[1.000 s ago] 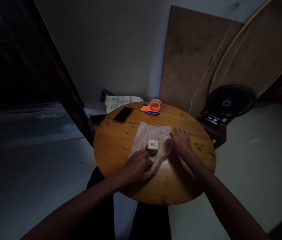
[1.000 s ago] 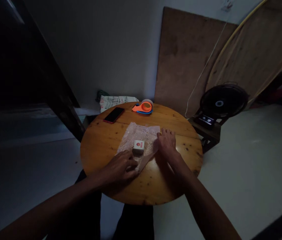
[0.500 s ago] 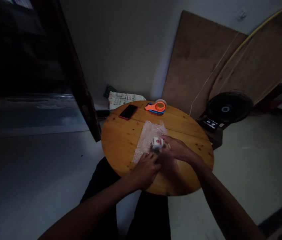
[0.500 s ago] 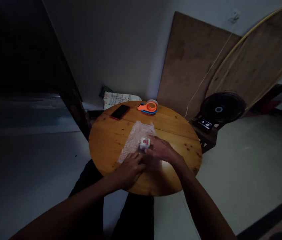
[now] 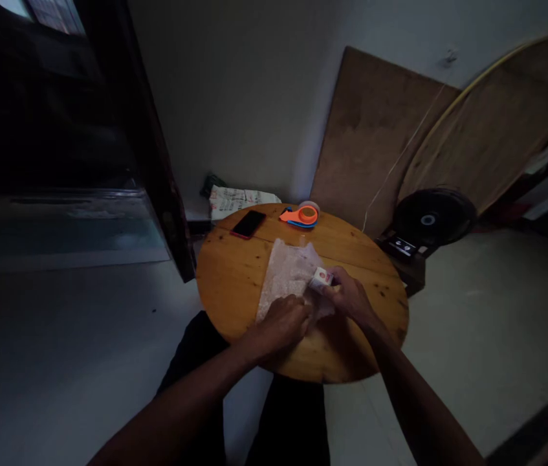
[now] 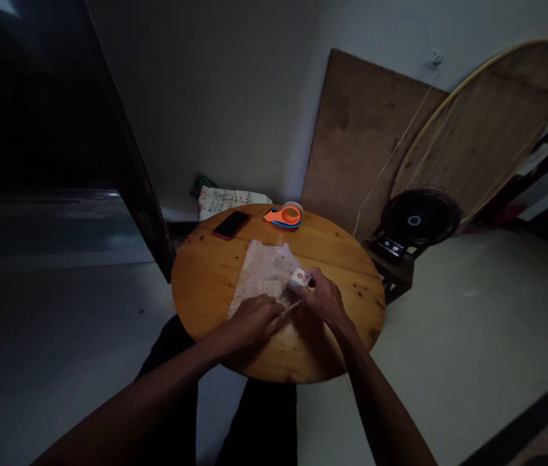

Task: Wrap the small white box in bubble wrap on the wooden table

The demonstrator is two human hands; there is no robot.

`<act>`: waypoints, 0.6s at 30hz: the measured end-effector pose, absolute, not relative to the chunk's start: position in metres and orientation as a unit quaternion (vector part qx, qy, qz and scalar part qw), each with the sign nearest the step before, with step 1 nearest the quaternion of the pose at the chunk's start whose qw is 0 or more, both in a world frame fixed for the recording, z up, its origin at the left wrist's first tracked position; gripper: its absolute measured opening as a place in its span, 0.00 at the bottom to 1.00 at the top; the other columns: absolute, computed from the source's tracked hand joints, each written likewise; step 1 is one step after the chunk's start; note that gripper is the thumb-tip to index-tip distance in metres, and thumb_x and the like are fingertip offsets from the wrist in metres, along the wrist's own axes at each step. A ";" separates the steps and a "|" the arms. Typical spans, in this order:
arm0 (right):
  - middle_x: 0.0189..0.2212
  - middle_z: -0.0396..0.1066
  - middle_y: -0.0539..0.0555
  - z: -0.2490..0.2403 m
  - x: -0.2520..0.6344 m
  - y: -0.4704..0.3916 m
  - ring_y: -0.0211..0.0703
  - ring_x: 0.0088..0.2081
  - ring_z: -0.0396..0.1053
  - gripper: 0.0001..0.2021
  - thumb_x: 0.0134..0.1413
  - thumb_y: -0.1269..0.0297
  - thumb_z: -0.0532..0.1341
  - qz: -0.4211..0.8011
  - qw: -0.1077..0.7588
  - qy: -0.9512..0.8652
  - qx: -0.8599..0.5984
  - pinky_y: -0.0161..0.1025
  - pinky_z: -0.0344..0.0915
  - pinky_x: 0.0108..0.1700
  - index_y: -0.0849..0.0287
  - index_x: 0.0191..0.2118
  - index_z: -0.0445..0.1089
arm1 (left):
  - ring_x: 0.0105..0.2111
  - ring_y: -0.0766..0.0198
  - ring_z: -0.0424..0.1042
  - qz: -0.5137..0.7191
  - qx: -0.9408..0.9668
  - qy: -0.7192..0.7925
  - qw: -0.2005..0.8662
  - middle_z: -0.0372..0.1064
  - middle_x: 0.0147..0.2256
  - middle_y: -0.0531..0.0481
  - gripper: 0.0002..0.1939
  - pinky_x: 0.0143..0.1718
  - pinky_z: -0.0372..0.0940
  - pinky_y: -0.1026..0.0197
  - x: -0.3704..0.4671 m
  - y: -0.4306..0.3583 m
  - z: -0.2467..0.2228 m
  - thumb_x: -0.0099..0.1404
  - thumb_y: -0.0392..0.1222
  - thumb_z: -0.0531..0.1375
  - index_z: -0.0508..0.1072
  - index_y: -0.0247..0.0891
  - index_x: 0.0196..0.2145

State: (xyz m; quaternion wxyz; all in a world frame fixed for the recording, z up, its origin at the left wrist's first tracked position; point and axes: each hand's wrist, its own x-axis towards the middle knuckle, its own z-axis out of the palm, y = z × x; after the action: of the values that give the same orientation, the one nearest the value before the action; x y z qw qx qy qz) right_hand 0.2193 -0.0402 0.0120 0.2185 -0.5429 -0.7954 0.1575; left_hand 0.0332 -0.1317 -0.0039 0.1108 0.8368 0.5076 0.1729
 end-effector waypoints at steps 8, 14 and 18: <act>0.35 0.74 0.51 0.010 0.250 -0.047 0.43 0.34 0.69 0.13 0.49 0.61 0.59 0.118 0.203 -0.772 -0.590 0.35 0.58 0.34 0.55 0.43 0.67 | 0.47 0.52 0.63 0.159 0.856 0.485 0.082 0.66 0.42 0.43 0.09 0.48 0.59 0.52 0.039 -0.106 0.004 0.59 0.46 0.60 0.73 0.37 0.31; 0.37 0.74 0.56 0.007 0.280 -0.039 0.48 0.36 0.69 0.16 0.52 0.60 0.56 0.019 0.177 -0.738 -0.651 0.38 0.58 0.35 0.57 0.47 0.67 | 0.54 0.49 0.57 0.188 0.865 0.454 0.105 0.61 0.50 0.44 0.12 0.56 0.52 0.48 0.025 -0.108 0.010 0.58 0.46 0.59 0.71 0.39 0.39; 0.48 0.69 0.64 0.016 0.291 -0.037 0.56 0.47 0.67 0.21 0.53 0.58 0.57 -0.048 0.200 -0.762 -0.614 0.47 0.62 0.46 0.62 0.51 0.66 | 0.59 0.45 0.52 0.182 0.866 0.448 0.127 0.58 0.55 0.44 0.19 0.60 0.44 0.41 0.023 -0.109 0.005 0.58 0.47 0.58 0.69 0.42 0.47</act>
State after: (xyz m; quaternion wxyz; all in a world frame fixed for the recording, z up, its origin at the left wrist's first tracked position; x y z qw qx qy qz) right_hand 0.2911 -0.0371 0.0158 0.1996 -0.6140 -0.7622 -0.0483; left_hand 0.0229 -0.1093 0.0047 0.1266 0.8660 0.4483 0.1819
